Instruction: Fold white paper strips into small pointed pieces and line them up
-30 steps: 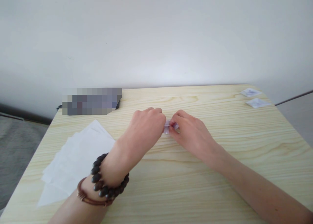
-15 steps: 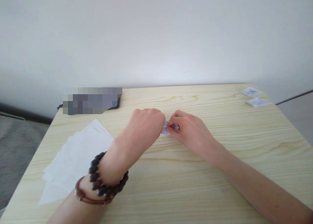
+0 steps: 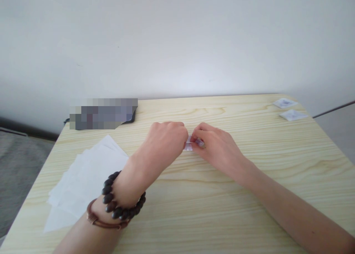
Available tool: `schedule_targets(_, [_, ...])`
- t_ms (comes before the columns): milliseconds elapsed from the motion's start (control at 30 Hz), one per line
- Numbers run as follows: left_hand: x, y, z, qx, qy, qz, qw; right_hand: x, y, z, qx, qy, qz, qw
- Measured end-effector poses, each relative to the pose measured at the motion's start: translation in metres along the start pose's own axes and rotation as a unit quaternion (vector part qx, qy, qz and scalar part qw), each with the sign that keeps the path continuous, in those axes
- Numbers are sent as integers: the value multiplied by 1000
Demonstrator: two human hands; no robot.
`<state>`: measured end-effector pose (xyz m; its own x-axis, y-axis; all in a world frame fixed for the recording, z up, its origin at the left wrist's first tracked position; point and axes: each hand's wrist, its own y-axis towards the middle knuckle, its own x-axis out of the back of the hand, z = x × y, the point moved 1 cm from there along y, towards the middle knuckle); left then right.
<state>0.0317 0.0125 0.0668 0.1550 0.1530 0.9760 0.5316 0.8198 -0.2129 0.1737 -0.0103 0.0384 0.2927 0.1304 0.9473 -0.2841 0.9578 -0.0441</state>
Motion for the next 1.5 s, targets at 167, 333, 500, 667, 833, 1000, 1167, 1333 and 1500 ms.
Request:
schedule_targets(167, [0,0,0,-20,-6,-2,1000,3,-1,-1,7,5,6,1000])
schedule_targets(333, [-1,1,0,-26,-15,-8,1000,2,0,0,26,-13,1,1000])
schedule_targets(500, [-3,1,-1,-30,-20,-24,999,-3,0,3,50,-42,-9,998])
schedule_targets(667, [-2,2,4,-37,-23,-19,999,-4,0,1,59,-45,-14,997])
schedule_targets(833, [1,3,21,-79,-139,29,987,0,-3,-8,31,-2,-10,999])
schedule_targets(1000, [3,3,26,-69,-157,45,984,7,-5,-17,45,25,21,998])
schedule_targets(1167, [2,3,26,-48,-150,34,987,18,-4,-29,64,65,44,995])
schedule_targets(1333, [4,2,24,-63,-141,21,988,27,-4,-30,64,53,47,995])
schedule_targets(1500, [4,2,20,-78,-122,12,989,24,-3,-19,89,9,55,994])
